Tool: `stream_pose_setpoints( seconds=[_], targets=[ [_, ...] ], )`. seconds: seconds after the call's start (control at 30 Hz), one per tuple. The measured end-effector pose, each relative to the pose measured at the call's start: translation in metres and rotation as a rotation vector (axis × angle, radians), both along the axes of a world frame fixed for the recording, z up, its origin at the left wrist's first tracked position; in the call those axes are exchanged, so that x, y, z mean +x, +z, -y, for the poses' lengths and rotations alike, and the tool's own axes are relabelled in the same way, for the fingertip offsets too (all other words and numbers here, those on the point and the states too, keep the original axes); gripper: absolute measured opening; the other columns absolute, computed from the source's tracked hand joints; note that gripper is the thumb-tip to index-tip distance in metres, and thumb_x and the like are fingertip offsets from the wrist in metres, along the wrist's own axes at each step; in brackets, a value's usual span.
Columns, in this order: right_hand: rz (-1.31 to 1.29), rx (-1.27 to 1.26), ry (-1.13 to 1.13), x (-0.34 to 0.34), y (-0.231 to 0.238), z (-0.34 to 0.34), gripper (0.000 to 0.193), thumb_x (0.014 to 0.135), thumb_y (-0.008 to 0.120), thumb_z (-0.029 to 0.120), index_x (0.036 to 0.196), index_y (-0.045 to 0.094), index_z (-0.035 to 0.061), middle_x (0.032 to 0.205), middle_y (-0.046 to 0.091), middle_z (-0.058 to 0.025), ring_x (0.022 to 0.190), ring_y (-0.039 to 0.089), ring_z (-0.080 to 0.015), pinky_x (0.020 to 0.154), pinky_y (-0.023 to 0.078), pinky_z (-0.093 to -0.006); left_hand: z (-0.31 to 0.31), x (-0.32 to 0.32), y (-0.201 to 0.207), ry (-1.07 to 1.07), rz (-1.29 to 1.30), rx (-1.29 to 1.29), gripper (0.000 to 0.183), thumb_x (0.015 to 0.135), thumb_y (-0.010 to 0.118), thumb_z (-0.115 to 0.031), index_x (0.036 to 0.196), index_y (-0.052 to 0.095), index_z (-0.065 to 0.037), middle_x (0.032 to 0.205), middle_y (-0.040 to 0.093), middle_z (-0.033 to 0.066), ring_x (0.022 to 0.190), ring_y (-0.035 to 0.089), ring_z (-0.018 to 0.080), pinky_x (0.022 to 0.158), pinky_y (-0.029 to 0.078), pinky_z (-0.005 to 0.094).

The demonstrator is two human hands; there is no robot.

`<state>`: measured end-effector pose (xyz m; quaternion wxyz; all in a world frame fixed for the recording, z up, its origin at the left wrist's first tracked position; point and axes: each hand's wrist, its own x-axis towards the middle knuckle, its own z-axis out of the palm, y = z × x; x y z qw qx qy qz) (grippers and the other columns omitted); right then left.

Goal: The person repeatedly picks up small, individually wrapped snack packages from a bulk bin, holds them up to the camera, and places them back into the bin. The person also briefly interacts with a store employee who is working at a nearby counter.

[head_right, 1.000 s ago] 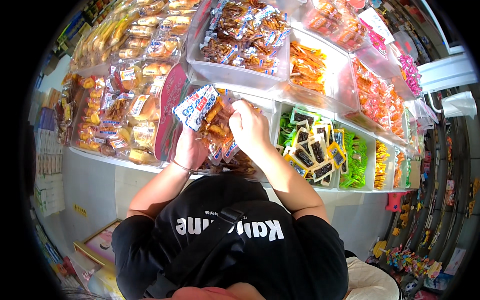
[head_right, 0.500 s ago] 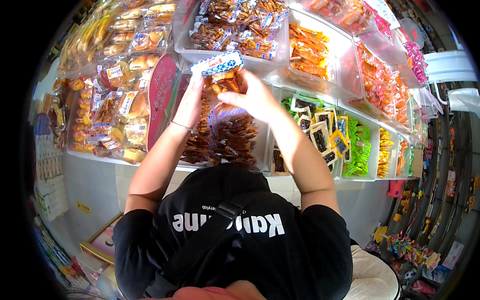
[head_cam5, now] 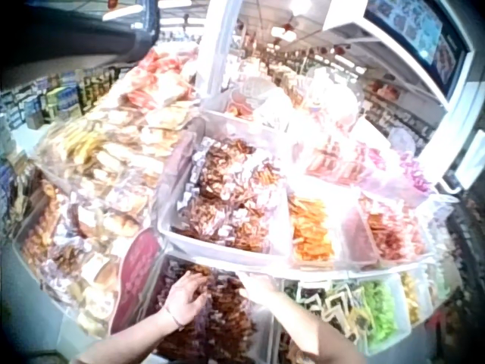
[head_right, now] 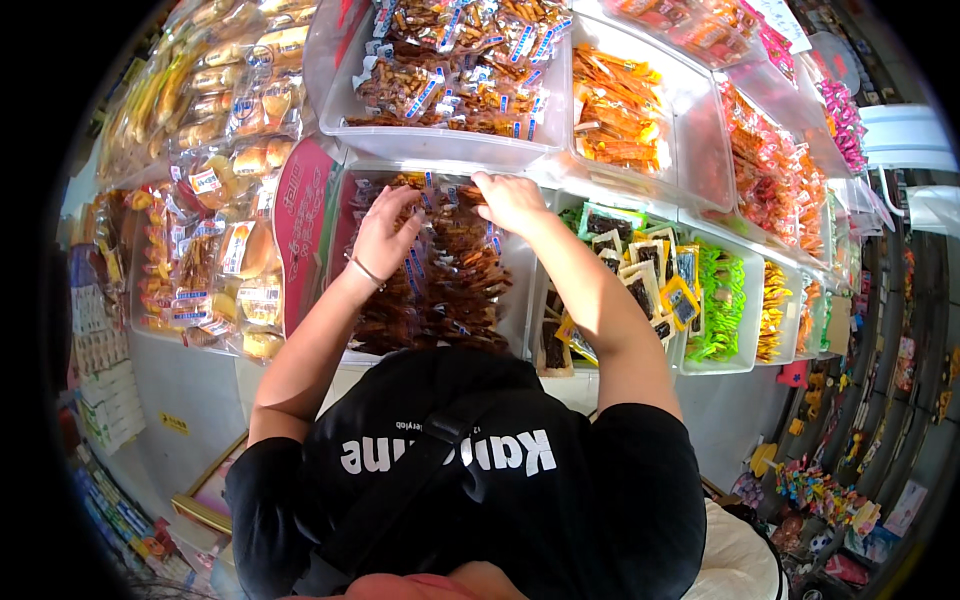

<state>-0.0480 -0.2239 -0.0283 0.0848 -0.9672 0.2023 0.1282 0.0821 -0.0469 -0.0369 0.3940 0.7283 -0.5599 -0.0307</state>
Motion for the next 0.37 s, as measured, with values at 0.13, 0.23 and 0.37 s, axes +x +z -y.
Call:
stream_pose_setpoints(
  seconds=[0.13, 0.23, 0.37],
  targets=[
    [0.320, 0.085, 0.034, -0.016, -0.009, 0.006, 0.044, 0.072, 0.063, 0.031, 0.106, 0.046, 0.0081, 0.094, 0.055, -0.0134, 0.084, 0.057, -0.0285, 0.072, 0.046, -0.0370, 0.010, -0.019, 0.017, 0.024, 0.163, 0.234, 0.032, 0.077, 0.050, -0.012, 0.109, 0.053, -0.008, 0.120, 0.047, 0.0099, 0.115, 0.039, 0.0305, 0.095, 0.029, 0.0436],
    [0.290, 0.043, 0.062, -0.016, -0.018, 0.011, 0.047, 0.070, 0.064, 0.033, 0.107, 0.047, 0.0093, 0.098, 0.053, -0.0135, 0.091, 0.054, -0.0277, 0.076, 0.044, -0.0373, 0.026, -0.026, 0.000, -0.109, 0.418, 0.372, 0.036, 0.081, 0.044, -0.014, 0.116, 0.049, -0.013, 0.128, 0.039, 0.0042, 0.123, 0.029, 0.0259, 0.098, 0.021, 0.0488],
    [0.484, -0.229, 0.081, -0.024, -0.017, -0.003, 0.054, 0.066, 0.066, 0.035, 0.110, 0.047, 0.0122, 0.107, 0.049, -0.0124, 0.104, 0.047, -0.0277, 0.085, 0.039, -0.0366, 0.041, -0.024, -0.019, -0.189, 0.530, 0.796, 0.048, 0.081, 0.040, -0.019, 0.128, 0.034, -0.013, 0.139, 0.019, 0.0020, 0.131, 0.009, 0.0231, 0.102, 0.005, 0.0519]
  ],
)
